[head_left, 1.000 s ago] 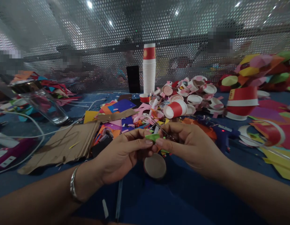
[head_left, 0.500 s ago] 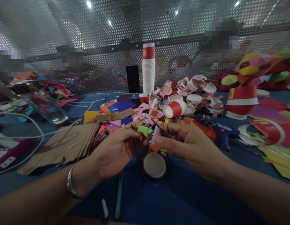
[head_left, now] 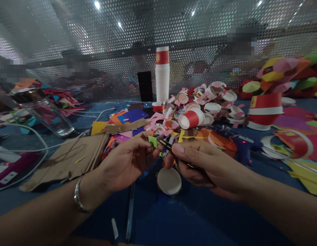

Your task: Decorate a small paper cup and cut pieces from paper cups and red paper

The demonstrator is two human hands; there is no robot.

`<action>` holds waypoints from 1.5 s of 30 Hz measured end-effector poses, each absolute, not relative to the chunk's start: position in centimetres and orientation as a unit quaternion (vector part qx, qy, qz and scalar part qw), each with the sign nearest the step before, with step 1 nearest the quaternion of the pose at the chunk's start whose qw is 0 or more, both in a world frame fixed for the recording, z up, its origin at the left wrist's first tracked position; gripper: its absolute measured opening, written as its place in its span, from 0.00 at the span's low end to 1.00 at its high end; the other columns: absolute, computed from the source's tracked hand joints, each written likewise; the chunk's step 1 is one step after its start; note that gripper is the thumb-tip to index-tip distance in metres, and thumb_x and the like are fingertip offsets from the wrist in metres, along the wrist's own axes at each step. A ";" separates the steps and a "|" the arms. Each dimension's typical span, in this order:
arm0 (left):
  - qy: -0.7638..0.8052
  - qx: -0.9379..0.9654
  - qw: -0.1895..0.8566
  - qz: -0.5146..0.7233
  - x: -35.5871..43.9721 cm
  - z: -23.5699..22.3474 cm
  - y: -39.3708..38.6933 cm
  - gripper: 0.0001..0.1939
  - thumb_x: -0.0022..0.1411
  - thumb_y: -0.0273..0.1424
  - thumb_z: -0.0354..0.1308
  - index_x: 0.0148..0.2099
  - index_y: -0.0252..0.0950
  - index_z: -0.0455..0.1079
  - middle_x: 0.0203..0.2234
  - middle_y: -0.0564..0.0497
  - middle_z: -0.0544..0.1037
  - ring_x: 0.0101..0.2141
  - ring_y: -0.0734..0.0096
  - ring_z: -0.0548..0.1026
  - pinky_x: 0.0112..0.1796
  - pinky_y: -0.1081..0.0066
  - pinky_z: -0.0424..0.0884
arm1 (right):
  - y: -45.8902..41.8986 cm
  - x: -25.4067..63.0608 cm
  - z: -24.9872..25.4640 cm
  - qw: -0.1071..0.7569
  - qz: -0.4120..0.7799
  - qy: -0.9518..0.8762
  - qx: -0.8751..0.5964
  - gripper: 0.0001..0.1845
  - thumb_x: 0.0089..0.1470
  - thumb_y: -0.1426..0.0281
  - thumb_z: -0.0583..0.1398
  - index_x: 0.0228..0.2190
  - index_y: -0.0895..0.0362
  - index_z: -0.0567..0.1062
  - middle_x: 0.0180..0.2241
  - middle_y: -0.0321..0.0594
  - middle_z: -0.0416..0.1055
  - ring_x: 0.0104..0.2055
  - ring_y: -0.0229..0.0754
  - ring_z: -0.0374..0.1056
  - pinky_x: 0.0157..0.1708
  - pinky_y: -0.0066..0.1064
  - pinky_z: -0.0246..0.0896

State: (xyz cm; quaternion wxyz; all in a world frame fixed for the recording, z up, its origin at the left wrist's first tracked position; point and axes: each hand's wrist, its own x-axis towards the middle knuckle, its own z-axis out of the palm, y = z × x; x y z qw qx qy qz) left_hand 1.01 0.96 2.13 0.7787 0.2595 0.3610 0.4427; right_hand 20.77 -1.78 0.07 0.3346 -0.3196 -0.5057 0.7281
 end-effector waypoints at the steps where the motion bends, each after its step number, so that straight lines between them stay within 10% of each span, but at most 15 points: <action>1: 0.361 0.260 0.778 0.443 1.0 2.2 1.0 0.16 0.59 0.11 0.49 0.35 0.29 0.75 0.26 0.48 0.80 0.25 0.75 0.81 0.32 0.79 0.80 | -1.8 20.8 0.1 0.336 0.728 -0.505 -0.318 0.25 0.63 0.49 0.61 0.31 0.60 0.76 0.14 0.25 0.53 0.16 0.27 0.41 0.15 0.23 0.33; 45: 0.299 0.674 0.509 0.444 0.4 1.5 -0.4 0.16 0.61 0.21 0.64 0.46 0.39 0.63 0.33 0.53 0.75 0.31 0.72 0.77 0.33 0.72 0.75 | -1.9 21.0 0.3 0.289 0.766 -0.485 -0.307 0.28 0.63 0.47 0.59 0.28 0.59 0.75 0.12 0.25 0.53 0.13 0.27 0.39 0.12 0.22 0.30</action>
